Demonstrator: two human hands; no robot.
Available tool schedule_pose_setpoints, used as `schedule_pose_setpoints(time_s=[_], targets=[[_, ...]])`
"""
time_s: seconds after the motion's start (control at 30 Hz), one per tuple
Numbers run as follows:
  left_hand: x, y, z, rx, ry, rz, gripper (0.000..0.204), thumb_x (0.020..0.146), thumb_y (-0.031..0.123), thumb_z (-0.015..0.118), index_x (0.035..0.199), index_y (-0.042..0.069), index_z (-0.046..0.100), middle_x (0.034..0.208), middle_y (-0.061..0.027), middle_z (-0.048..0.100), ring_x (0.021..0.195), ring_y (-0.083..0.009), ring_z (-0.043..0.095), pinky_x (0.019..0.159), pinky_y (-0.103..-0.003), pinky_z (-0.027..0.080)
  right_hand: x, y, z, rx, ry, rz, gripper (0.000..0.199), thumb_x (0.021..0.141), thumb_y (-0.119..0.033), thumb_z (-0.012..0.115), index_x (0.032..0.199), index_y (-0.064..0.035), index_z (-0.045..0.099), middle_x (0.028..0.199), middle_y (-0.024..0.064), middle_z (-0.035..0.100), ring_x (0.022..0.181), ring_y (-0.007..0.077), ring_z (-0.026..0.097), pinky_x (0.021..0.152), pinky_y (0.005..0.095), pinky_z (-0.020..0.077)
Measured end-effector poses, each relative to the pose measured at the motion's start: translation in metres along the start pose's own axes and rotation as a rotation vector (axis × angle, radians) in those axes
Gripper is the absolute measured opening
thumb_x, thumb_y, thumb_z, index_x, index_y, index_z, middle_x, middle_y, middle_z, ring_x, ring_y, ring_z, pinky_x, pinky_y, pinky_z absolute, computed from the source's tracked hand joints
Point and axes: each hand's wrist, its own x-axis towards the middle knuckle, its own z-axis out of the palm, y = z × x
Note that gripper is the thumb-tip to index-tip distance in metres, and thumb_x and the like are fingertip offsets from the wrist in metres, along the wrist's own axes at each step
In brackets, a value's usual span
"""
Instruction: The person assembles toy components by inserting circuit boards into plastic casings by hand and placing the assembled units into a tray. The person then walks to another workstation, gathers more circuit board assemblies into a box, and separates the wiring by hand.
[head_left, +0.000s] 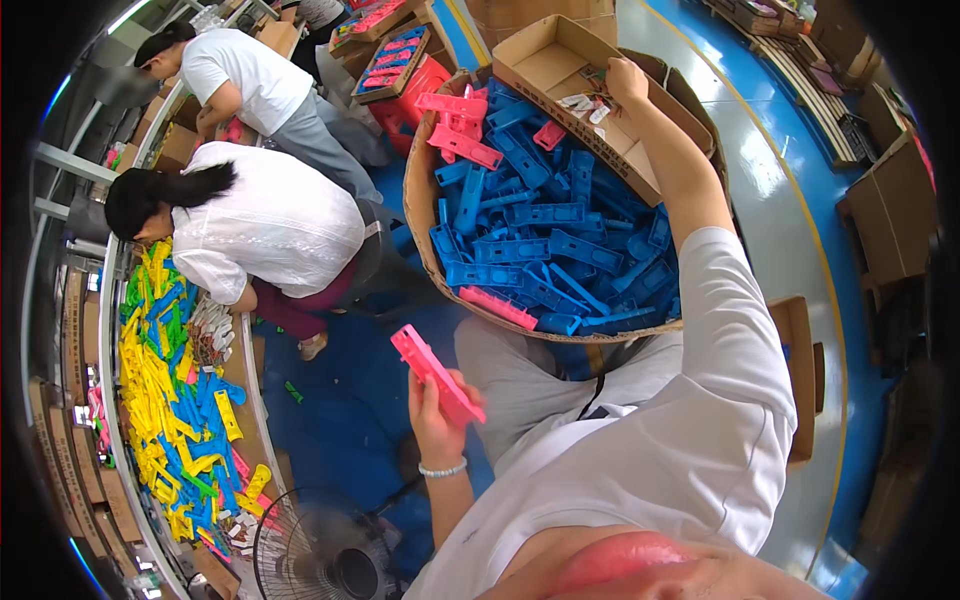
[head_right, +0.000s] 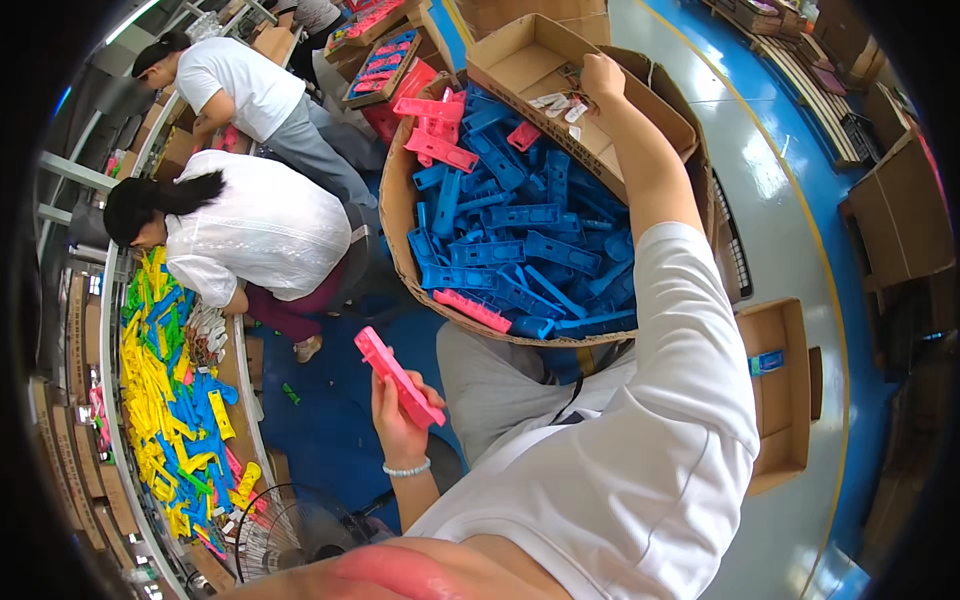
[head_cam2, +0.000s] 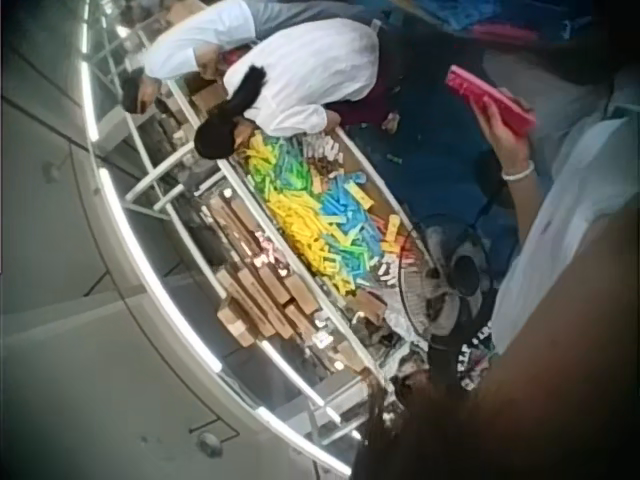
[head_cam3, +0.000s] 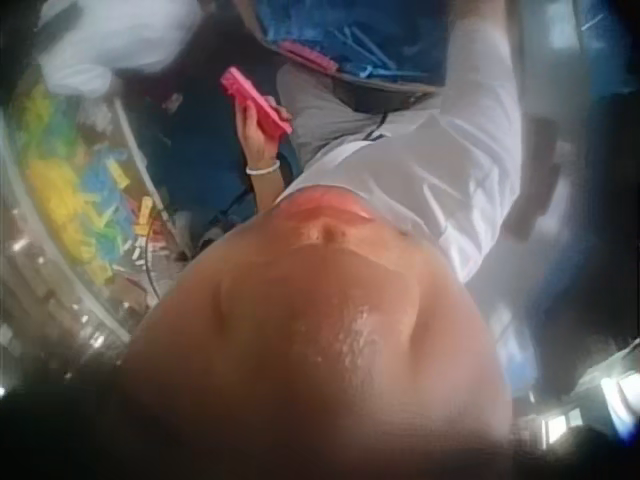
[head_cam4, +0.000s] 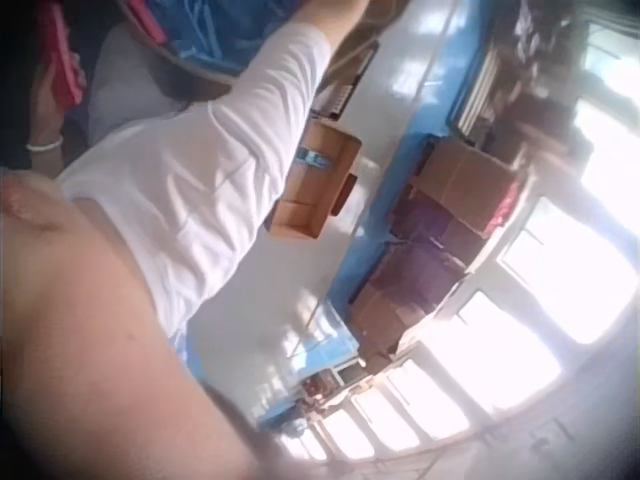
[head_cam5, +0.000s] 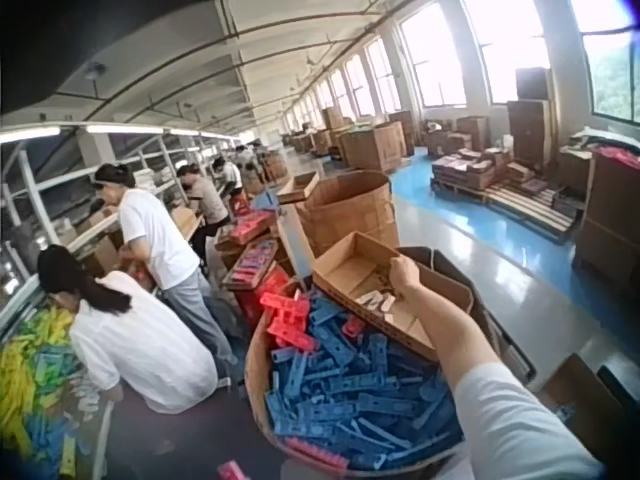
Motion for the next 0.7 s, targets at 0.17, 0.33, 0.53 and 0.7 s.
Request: schedule_pose_setpoints(time_s=[0.17,0.33,0.53,0.7], targets=[[-0.036,-0.027,-0.016,-0.026,0.147,-0.088,0.027,0.103,0.020,0.045,0.127,0.008,0.043,0.090,-0.0134,0.061,0.066,-0.0271,0.065,0.059,-0.041,0.057,0.024,-0.022,0.035,-0.005,-0.112,-0.160,0.025,0.086,-0.028,0.065,0.104,-0.0103,0.068,0.110,0.0149,0.066,0.104,0.0343,0.064,0.084,0.0444,0.0528],[-0.028,-0.040,-0.008,0.023,0.146,-0.177,0.030,0.103,0.019,0.043,0.131,0.009,0.041,0.090,-0.0129,0.060,0.066,-0.0271,0.065,0.059,-0.041,0.056,0.034,-0.038,0.040,-0.119,-0.186,-0.105,0.023,0.087,-0.027,0.065,0.094,-0.0057,0.072,0.099,0.0171,0.070,0.094,0.0371,0.068,0.081,0.0457,0.0549],[0.006,-0.022,0.016,0.044,-0.078,-0.159,0.035,0.104,0.027,0.039,0.134,0.008,0.040,0.093,-0.0136,0.060,0.066,-0.0273,0.065,0.059,-0.041,0.056,0.025,-0.024,-0.020,0.700,0.080,-0.085,0.027,0.091,-0.022,0.061,0.102,0.0000,0.070,0.092,0.0167,0.072,0.085,0.0272,0.072,0.076,0.0338,0.0543],[0.052,-0.001,0.062,0.023,-0.411,-0.052,0.041,0.105,0.033,0.037,0.134,0.006,0.040,0.100,-0.0162,0.060,0.074,-0.0267,0.065,0.061,-0.039,0.057,-0.011,-0.043,-0.102,0.950,0.193,-0.175,0.027,0.095,-0.014,0.057,0.114,0.0028,0.066,0.095,0.0114,0.073,0.092,0.0180,0.072,0.078,0.0293,0.0552]])
